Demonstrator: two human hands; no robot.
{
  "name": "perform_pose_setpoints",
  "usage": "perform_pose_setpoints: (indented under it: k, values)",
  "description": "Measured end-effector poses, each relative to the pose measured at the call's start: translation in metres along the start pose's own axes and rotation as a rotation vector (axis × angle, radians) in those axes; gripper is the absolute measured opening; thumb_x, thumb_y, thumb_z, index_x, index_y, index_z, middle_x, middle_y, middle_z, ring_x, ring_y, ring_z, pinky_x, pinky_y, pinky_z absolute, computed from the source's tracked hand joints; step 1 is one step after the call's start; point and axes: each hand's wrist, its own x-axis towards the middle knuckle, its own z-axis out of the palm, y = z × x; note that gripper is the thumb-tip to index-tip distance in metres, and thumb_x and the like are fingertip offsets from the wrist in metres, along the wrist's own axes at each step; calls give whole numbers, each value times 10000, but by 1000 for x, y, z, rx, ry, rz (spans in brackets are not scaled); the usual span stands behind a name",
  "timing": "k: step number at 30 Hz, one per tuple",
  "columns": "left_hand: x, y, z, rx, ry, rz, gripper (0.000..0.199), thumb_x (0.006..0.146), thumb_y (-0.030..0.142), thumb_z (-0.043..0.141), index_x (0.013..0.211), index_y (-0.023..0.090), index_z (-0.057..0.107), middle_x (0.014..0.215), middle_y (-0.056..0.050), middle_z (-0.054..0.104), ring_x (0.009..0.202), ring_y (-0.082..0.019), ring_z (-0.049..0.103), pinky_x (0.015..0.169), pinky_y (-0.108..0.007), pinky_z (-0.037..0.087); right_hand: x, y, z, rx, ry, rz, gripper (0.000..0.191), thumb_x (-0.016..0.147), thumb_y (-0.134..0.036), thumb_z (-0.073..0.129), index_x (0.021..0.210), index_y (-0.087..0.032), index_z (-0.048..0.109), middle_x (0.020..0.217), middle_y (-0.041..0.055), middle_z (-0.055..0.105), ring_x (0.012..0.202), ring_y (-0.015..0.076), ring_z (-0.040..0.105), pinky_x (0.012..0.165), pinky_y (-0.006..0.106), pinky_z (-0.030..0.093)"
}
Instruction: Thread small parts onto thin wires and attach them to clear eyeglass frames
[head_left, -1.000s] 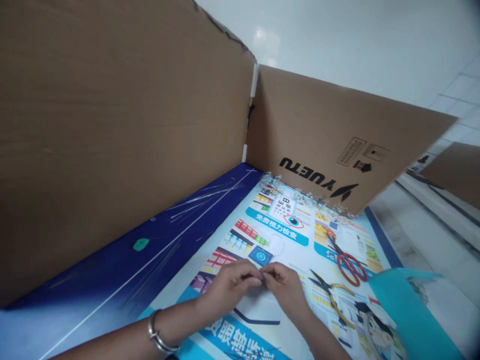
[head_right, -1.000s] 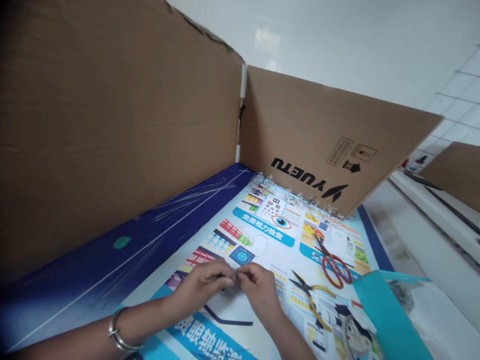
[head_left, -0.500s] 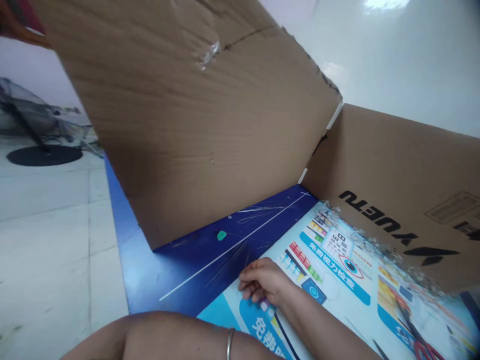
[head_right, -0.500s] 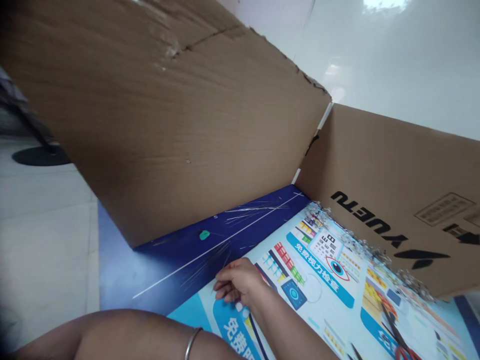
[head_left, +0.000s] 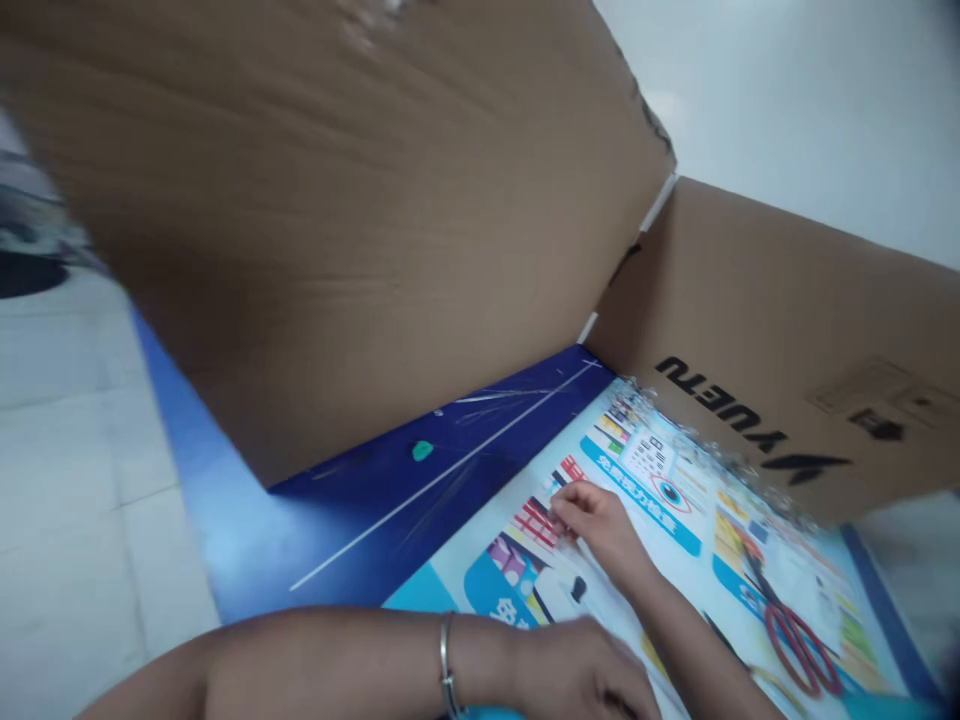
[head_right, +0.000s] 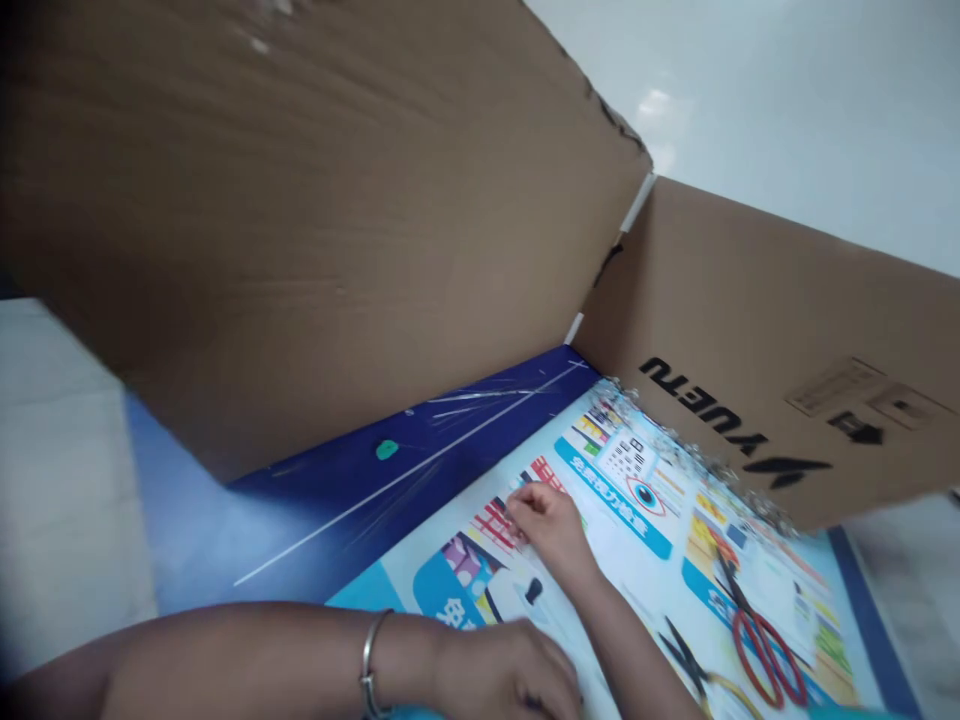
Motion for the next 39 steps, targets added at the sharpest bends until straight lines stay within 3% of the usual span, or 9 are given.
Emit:
perform_pose_setpoints:
  k: [3,6,10,15,27,33,39]
  values:
    - [7,14,-12,-30,332,-168,144,775,252,552,730,174,665,766,-42,670,742,-142,607,727,-208,456,-46,26,-50,-21,246,-34,147,745,-305,582,739,-158,589,620,-1,606,557,111,551,508,206,416]
    - [18,9,-19,-62,531,-378,104,746,201,559,690,149,629,684,-17,613,661,-129,556,629,-218,434,-86,54,-69,-34,349,36,154,754,-312,574,760,-163,608,593,-5,598,537,113,526,505,214,402]
    - [27,-7,-15,-100,488,-465,91,736,189,554,660,146,580,610,26,536,589,-102,479,567,-209,385,-108,71,-61,-118,332,21,110,749,-257,562,751,-175,636,609,-6,608,573,122,535,540,218,402]
    - [29,-13,-9,-48,406,-462,99,745,187,550,662,147,585,634,19,561,630,-111,498,606,-220,397,-106,76,-56,-229,346,-20,116,734,-190,539,721,-197,655,709,-3,651,646,134,570,585,221,410]
    - [29,-19,-8,-11,416,-476,90,778,176,528,723,141,591,712,-8,592,675,-128,532,629,-237,420,-106,85,-54,-319,347,-81,100,767,-234,568,736,-211,659,740,-4,657,682,132,579,627,221,410]
    - [31,-17,-9,61,406,-392,163,782,175,540,621,153,544,672,7,534,685,-124,503,658,-242,404,-105,84,-50,-386,356,-135,104,766,-214,563,699,-207,642,704,-4,635,653,127,561,622,221,400]
    - [29,-18,-9,62,390,-328,120,782,208,563,686,161,618,753,-26,573,762,-147,531,728,-270,420,-104,86,-48,-406,362,-167,138,785,-208,536,672,-200,615,686,-7,611,659,125,553,607,216,385]
